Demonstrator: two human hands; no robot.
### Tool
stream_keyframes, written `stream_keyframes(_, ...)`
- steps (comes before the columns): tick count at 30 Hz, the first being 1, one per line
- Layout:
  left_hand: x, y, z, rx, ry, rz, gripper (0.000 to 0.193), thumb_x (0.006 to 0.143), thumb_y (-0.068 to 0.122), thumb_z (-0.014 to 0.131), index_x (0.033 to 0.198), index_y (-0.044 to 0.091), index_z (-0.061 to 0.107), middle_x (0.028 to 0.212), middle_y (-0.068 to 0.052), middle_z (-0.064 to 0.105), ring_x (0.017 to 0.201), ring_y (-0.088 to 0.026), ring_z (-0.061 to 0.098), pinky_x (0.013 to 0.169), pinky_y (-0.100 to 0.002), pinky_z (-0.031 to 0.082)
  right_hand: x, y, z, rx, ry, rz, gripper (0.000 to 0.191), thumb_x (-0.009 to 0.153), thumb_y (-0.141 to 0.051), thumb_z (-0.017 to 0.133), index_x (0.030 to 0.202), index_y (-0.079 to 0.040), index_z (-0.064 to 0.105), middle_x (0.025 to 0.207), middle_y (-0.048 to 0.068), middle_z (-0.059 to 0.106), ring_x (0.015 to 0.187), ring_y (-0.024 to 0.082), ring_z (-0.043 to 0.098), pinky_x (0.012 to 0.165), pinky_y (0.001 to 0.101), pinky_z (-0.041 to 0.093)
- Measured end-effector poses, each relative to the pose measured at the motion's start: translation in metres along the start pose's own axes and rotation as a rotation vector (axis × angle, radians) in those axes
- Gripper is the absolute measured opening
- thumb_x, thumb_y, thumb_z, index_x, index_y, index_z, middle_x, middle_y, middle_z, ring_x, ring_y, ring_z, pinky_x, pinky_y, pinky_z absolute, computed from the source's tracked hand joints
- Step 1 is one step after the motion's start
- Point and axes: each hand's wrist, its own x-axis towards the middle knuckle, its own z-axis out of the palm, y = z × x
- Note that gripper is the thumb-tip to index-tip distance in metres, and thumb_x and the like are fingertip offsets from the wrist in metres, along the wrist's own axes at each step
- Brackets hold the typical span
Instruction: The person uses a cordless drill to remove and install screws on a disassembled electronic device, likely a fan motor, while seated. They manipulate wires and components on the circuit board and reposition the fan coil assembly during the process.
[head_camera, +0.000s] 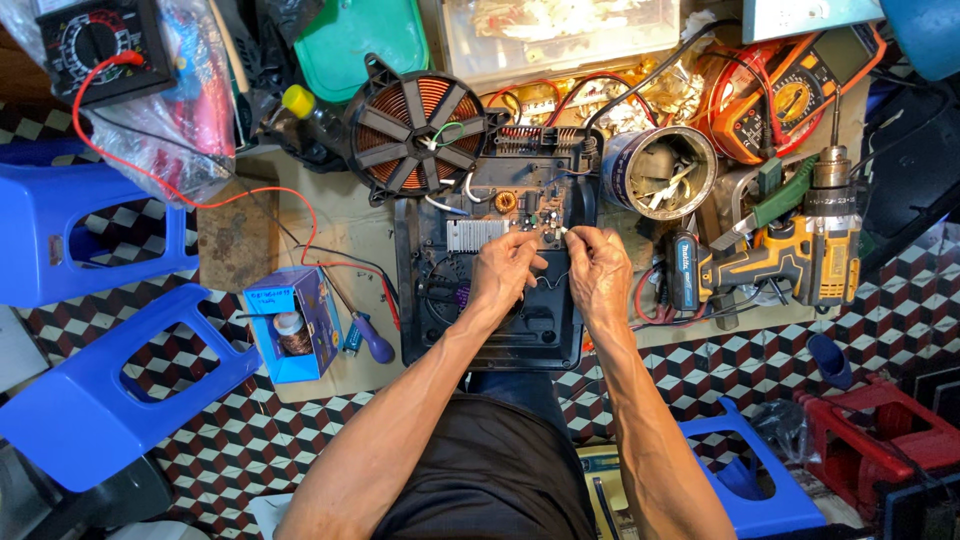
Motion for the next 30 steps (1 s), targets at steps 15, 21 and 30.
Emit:
stream_keyframes(15, -0.002, 0.008, 0.005, -0.143, -0.161, -0.103, 0.037, 0.098, 0.024, 0.06, 0.129, 0.005, 0.068, 0.091, -0.006, 0.073, 0.059, -0.007, 0.06, 0.04, -0.02, 0.04, -0.014, 0.002, 0.004, 0.101, -0.015, -0.036, 0.013, 0.097, -0.014, 0.07, 0.104, -0.003, 0.075, 0.091, 0.011, 0.061, 0.077, 0.02, 0.061, 0.068, 0.0335, 0.049)
stream_keyframes(21, -0.002, 0.007, 0.009, -0.18, -0.166, -0.091, 0.038, 0.098, 0.024, 0.06, 0.128, 0.003, 0.067, 0.093, -0.007, 0.074, 0.061, -0.006, 0.06, 0.043, -0.02, 0.042, -0.012, -0.003, 0.001, 0.08, -0.018, -0.019, 0.012, 0.098, -0.014, 0.069, 0.102, -0.004, 0.075, 0.09, 0.011, 0.06, 0.077, 0.021, 0.06, 0.069, 0.0344, 0.049)
stream_keyframes(30, 0.001, -0.001, 0.012, -0.26, -0.151, -0.126, 0.039, 0.098, 0.033, 0.065, 0.123, 0.003, 0.069, 0.092, -0.006, 0.074, 0.062, -0.006, 0.059, 0.044, -0.02, 0.041, -0.011, -0.01, -0.001, 0.071, -0.015, 0.018, 0.012, 0.096, -0.014, 0.071, 0.099, -0.004, 0.075, 0.086, 0.01, 0.059, 0.073, 0.019, 0.059, 0.065, 0.0339, 0.049)
